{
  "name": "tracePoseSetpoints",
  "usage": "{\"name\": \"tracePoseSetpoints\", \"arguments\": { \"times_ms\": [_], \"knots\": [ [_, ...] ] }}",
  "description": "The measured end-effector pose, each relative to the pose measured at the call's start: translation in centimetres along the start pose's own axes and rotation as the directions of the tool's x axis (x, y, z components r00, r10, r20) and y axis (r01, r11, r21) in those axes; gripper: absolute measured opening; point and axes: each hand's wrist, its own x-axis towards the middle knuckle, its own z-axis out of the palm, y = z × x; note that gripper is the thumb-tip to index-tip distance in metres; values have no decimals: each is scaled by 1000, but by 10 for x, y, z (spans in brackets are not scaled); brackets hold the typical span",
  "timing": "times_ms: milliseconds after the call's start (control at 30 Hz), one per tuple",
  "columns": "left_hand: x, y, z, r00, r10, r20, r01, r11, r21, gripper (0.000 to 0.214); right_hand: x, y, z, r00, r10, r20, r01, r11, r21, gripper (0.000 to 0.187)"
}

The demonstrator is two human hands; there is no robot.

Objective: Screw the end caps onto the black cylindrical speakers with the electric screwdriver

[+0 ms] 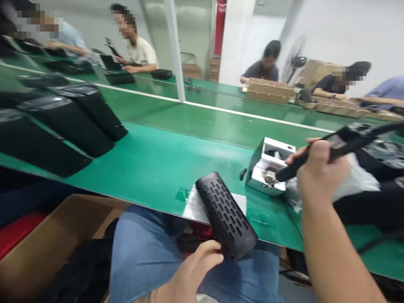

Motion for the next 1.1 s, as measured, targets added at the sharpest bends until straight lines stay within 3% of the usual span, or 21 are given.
{"name": "tracePoseSetpoints", "arguments": {
  "times_ms": [33, 100, 200, 300, 400, 500, 567, 667, 733, 800, 867, 967, 1100],
  "knots": [
    [18, 7, -12, 997, 55, 50, -55, 998, -7, 79, 4, 7, -3, 999, -43, -16, 42, 998, -37, 21],
    [57, 21, -40, 977, 208, 45, -211, 972, 100, 63, 8, 18, -8, 996, -87, -11, 86, 994, -71, 30],
    [112, 36, -85, 927, 349, 141, -376, 848, 373, 69, 6, 28, -12, 997, -75, 2, 75, 995, -71, 42],
    [153, 34, -115, 896, 247, 368, -413, 765, 493, 89, -1, 32, -15, 997, -11, 81, 16, 998, -61, 50],
    [174, 26, -124, 856, 150, 495, -423, 754, 503, 90, -7, 31, -15, 992, 28, 121, -22, 999, -49, 49],
    [179, 23, -125, 857, 117, 502, -414, 737, 534, 77, -12, 23, -13, 996, 15, 83, -12, 1000, -27, 42],
    [177, 25, -124, 884, 84, 459, -370, 726, 580, 75, -17, 11, -14, 999, 1, 47, -1, 1000, -7, 39],
    [172, 27, -118, 943, -46, 329, -210, 684, 699, 82, -30, -16, -20, 997, -46, 67, 39, 995, 95, 46],
    [169, 26, -112, 967, -123, 221, -90, 651, 754, 87, -40, -36, -26, 982, -52, 180, 24, 988, 155, 54],
    [165, 25, -105, 977, -152, 146, -14, 643, 765, 88, -52, -53, -29, 930, -44, 366, -21, 985, 174, 56],
    [162, 23, -99, 982, -153, 114, 13, 649, 760, 87, -63, -63, -25, 884, -32, 466, -54, 984, 169, 53],
    [160, 23, -97, 984, -149, 96, 23, 646, 763, 86, -78, -68, -8, 916, 36, 399, -100, 985, 142, 46],
    [160, 23, -98, 985, -144, 97, 21, 653, 757, 88, -84, -59, 7, 922, 154, 356, -196, 977, 85, 60]
  ]
}}
